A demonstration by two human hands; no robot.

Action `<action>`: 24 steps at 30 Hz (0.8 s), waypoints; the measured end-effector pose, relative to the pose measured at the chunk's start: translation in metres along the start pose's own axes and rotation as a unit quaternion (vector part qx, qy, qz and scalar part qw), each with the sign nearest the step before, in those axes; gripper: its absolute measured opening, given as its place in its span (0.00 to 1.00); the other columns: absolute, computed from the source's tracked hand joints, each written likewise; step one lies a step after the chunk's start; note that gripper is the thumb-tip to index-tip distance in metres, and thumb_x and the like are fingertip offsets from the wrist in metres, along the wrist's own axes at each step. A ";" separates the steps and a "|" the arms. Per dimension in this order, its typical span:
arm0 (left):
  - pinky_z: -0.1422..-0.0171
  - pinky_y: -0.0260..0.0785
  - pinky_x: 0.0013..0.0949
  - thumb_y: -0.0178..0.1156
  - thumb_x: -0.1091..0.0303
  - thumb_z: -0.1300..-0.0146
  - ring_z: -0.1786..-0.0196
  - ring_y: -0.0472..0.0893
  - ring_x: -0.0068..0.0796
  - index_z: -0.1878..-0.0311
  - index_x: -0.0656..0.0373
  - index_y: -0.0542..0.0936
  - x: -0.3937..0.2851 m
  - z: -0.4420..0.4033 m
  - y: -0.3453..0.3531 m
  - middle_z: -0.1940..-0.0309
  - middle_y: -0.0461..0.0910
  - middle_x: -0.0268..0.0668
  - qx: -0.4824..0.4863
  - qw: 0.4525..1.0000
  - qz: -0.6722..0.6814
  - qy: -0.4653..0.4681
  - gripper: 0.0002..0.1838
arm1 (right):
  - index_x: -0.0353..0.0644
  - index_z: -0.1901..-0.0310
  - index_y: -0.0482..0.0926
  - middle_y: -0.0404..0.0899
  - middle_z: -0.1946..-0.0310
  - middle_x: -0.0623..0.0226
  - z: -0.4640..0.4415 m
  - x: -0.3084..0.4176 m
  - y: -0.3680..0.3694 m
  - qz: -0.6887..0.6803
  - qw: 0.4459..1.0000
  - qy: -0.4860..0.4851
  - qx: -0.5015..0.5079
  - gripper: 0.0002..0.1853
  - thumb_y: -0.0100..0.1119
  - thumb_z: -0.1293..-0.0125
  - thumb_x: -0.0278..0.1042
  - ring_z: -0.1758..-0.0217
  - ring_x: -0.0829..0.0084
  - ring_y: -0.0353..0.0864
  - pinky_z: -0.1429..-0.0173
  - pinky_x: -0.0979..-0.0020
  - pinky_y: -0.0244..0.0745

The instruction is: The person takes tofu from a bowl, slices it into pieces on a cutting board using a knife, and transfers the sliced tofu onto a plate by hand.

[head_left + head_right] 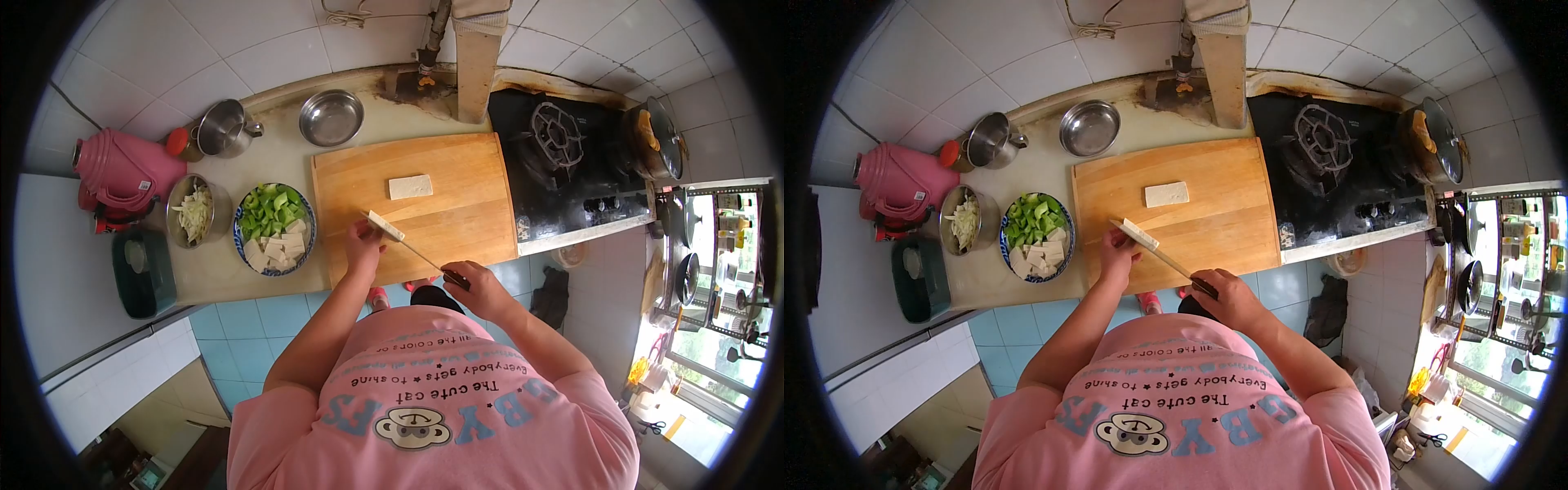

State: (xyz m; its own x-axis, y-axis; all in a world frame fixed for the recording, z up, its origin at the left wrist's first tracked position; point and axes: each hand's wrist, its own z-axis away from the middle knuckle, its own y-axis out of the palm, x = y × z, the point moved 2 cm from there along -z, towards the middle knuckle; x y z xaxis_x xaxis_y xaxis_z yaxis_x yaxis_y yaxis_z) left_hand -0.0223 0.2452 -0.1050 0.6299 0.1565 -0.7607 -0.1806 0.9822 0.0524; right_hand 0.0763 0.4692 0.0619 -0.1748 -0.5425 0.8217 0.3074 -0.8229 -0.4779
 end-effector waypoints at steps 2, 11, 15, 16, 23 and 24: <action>0.58 0.77 0.34 0.66 0.71 0.30 0.50 0.80 0.27 0.42 0.54 0.71 -0.001 0.001 0.000 0.47 0.79 0.35 0.005 1.000 -0.001 0.005 0.18 | 0.37 0.45 0.80 0.84 0.52 0.49 -0.001 -0.003 0.001 0.004 1.000 -0.001 -0.001 0.18 0.68 0.33 0.34 0.50 0.49 0.85 0.46 0.59 0.82; 0.56 0.80 0.36 0.65 0.72 0.30 0.48 0.80 0.29 0.40 0.54 0.70 -0.007 0.004 0.001 0.46 0.78 0.36 -0.001 1.000 -0.018 0.002 0.19 | 0.37 0.44 0.80 0.84 0.53 0.48 -0.004 -0.010 0.006 0.003 1.000 -0.005 -0.001 0.18 0.66 0.32 0.36 0.50 0.48 0.85 0.46 0.58 0.81; 0.56 0.80 0.36 0.65 0.73 0.30 0.49 0.80 0.28 0.40 0.54 0.70 -0.001 -0.001 0.000 0.46 0.79 0.36 0.000 1.000 -0.022 0.004 0.19 | 0.36 0.45 0.80 0.84 0.53 0.48 -0.005 -0.011 0.008 0.007 1.000 -0.019 -0.009 0.18 0.66 0.32 0.36 0.50 0.47 0.85 0.46 0.58 0.81; 0.56 0.80 0.36 0.65 0.73 0.30 0.49 0.80 0.29 0.40 0.54 0.70 -0.001 -0.002 0.000 0.46 0.79 0.36 0.000 1.000 -0.025 0.006 0.19 | 0.36 0.45 0.80 0.84 0.53 0.48 -0.006 -0.013 0.009 0.007 1.000 -0.019 -0.009 0.18 0.66 0.32 0.36 0.50 0.47 0.85 0.46 0.58 0.81; 0.55 0.81 0.37 0.63 0.76 0.30 0.47 0.81 0.30 0.40 0.55 0.69 0.003 -0.006 0.000 0.45 0.79 0.37 0.000 1.000 -0.023 0.008 0.19 | 0.35 0.46 0.80 0.84 0.54 0.48 -0.011 -0.017 0.013 0.006 1.000 -0.020 -0.015 0.18 0.68 0.33 0.36 0.51 0.48 0.85 0.47 0.59 0.80; 0.55 0.81 0.37 0.63 0.76 0.30 0.47 0.81 0.30 0.40 0.55 0.69 -0.002 -0.002 0.002 0.45 0.79 0.37 0.000 1.000 -0.023 0.008 0.19 | 0.35 0.46 0.80 0.84 0.55 0.48 -0.012 -0.018 0.013 0.002 0.999 -0.026 -0.020 0.19 0.68 0.33 0.36 0.51 0.48 0.85 0.47 0.59 0.80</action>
State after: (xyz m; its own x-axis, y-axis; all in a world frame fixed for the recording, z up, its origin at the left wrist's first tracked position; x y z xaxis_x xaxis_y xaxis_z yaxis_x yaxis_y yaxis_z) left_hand -0.0259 0.2462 -0.1048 0.6256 0.1100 -0.7723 -0.1523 0.9882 0.0173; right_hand 0.0724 0.4660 0.0368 -0.1250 -0.5369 0.8343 0.2707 -0.8275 -0.4919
